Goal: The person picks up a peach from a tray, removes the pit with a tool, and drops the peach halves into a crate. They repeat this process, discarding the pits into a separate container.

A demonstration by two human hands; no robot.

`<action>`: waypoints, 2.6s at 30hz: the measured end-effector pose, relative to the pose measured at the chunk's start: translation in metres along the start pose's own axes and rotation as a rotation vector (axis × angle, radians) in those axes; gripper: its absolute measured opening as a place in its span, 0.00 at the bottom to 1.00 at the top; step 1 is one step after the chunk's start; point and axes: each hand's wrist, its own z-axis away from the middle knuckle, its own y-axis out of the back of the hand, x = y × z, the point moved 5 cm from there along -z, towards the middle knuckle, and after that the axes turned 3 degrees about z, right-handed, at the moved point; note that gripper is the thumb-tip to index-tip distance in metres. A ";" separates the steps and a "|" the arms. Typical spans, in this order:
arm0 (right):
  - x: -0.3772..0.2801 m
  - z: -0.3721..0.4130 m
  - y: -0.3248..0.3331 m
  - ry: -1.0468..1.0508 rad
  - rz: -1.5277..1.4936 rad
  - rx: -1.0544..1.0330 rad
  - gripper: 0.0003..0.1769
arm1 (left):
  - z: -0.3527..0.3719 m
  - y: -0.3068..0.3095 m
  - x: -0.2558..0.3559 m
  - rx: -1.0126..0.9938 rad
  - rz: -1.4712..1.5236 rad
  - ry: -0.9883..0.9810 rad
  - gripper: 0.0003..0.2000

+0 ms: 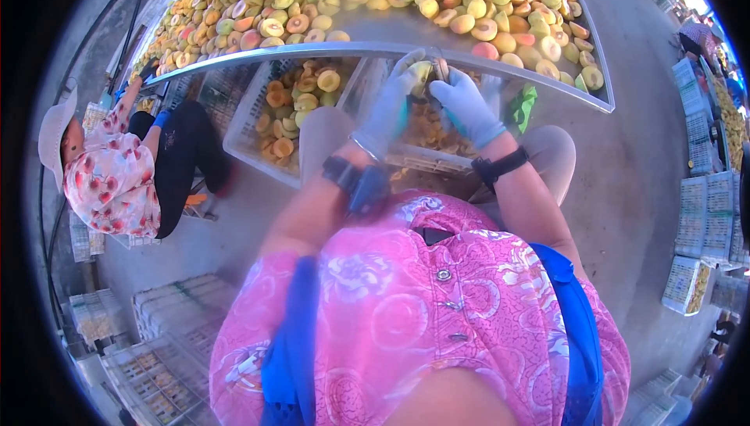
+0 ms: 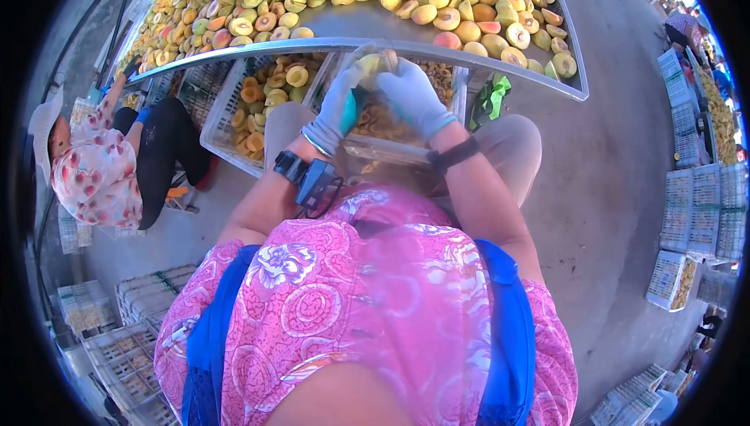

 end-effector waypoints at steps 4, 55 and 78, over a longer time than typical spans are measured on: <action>-0.007 0.010 -0.007 0.127 -0.031 -0.051 0.11 | -0.005 0.016 0.000 0.011 0.203 -0.004 0.22; 0.000 0.002 -0.021 0.130 0.413 -0.077 0.24 | 0.000 0.017 0.014 0.098 0.317 0.132 0.31; 0.029 0.013 -0.034 0.182 0.333 -0.037 0.20 | -0.025 0.009 0.053 -0.118 -1.070 -0.234 0.28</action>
